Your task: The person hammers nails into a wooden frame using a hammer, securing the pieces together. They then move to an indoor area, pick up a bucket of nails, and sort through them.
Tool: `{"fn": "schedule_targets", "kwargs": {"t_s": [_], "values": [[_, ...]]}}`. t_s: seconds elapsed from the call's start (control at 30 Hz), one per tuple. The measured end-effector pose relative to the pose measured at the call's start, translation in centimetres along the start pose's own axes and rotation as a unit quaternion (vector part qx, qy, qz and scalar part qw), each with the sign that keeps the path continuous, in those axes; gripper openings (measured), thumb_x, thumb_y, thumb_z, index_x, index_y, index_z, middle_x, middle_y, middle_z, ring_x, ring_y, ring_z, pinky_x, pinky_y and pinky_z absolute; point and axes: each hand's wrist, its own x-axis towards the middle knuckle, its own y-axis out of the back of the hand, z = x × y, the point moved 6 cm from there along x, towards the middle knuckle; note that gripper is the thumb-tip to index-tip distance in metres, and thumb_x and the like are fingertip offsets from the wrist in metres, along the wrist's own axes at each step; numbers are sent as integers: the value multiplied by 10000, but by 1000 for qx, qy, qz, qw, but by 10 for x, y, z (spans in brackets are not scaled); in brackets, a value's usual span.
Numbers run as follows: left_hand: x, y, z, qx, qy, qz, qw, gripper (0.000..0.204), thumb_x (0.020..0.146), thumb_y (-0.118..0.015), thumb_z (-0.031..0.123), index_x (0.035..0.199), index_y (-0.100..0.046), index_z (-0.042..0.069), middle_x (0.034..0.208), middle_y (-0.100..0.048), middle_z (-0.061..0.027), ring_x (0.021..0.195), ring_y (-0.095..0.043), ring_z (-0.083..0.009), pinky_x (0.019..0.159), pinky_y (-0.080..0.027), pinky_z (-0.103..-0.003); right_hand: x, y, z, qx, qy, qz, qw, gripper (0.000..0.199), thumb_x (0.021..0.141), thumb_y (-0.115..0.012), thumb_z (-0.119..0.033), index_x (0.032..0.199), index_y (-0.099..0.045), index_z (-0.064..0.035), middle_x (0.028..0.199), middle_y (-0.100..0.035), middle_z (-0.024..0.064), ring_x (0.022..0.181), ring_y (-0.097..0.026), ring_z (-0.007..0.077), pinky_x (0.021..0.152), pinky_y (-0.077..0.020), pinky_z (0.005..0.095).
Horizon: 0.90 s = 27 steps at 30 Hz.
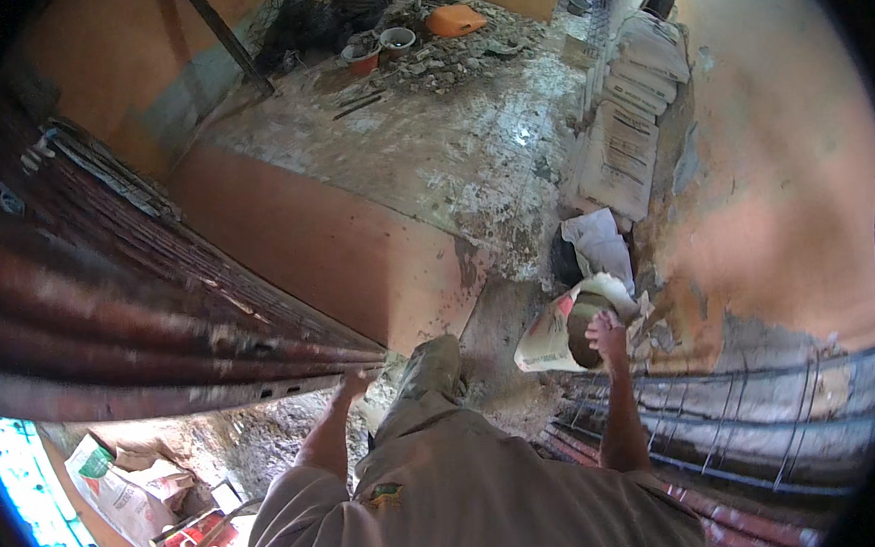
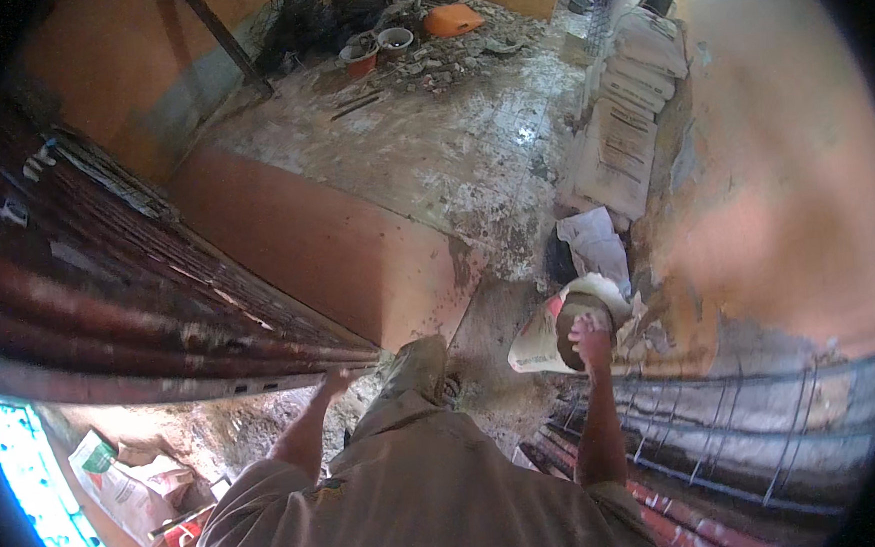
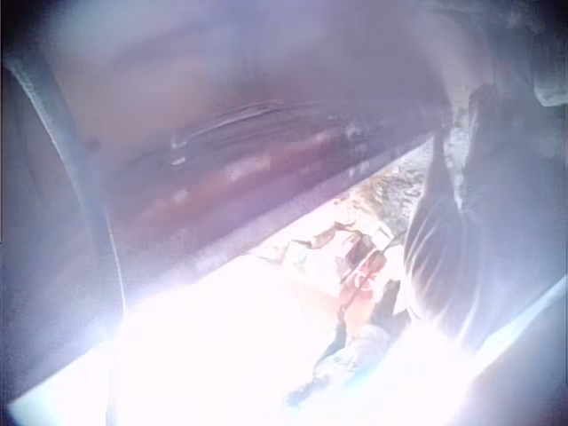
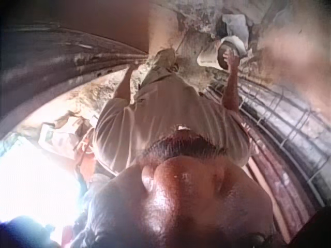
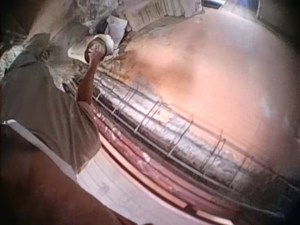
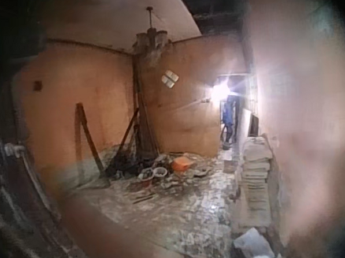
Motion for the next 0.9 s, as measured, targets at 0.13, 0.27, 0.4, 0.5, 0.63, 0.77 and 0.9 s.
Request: {"fn": "schedule_targets", "kwargs": {"t_s": [0.13, 0.27, 0.4, 0.5, 0.63, 0.77, 0.9], "values": [[4, -38, 46, 97, 111, -117, 982, 664, 800, -636, 519, 1286, -521, 82, 1282, -507, -227, 1231, -446, -354, 1020, -359, -443, 42, 43, 109, -70, -80, -80, 991, 249, 898, -557, -196, 1098, -587, -52, 904, -650, 83, 787, -651, 202, 567, -536, 351], [45, -41, 86, 89, 167, -160, 969, 552, 817, -613, 459, 1229, -552, 96, 1196, -543, -202, 1152, -494, -344, 965, -392, -449, 56, -73, 73, -240, -197, -115, 943, 295, 904, -605, -269, 1091, -620, -41, 773, -659, 91, 687, -660, 192, 547, -505, 330], [160, -33, 173, 109, 163, -181, 964, 444, 835, -590, 398, 1172, -583, 110, 1111, -579, -178, 1074, -543, -335, 910, -424, -455, 120, -35, 111, -408, -23, -188, 893, 473, 912, -599, -412, 1187, -586, -28, 916, -678, 151, 718, -669, 240, 579, -535, 396], [287, -28, 256, 154, 79, -199, 965, 367, 848, -573, 353, 1129, -606, 120, 1047, -606, -159, 1015, -579, -327, 869, -449, -459, 149, 86, 107, -197, -209, -52, 957, 479, 928, -572, -403, 1200, -562, -9, 965, -670, 190, 774, -677, 305, 591, -549, 419], [460, 34, 395, 379, -174, -116, 901, 275, 865, -549, 293, 1072, -637, 133, 961, -643, -135, 937, -628, -317, 814, -482, -465, 232, 122, -24, -178, -263, 143, 937, 487, 970, -475, -396, 1157, -545, 48, 975, -660, 257, 822, -679, 381, 597, -553, 482], [579, 35, 635, 384, -331, 41, 861, 228, 865, -553, 261, 1008, -668, 124, 897, -679, -128, 856, -668, -286, 742, -504, -450, 268, 160, -43, -121, -327, 190, 918, 361, 896, -609, -321, 1046, -578, 6, 811, -661, 181, 634, -665, 296, 488, -540, 400], [615, 8, 776, -140, -176, -66, 972, 419, 861, -543, 415, 742, -703, 46, 716, -679, -158, 686, -657, -290, 715, -493, -410, 336, 153, -13, -303, -299, 81, 901, 381, 838, -649, -365, 1017, -608, -31, 809, -670, 154, 667, -668, 279, 538, -530, 405]]}}
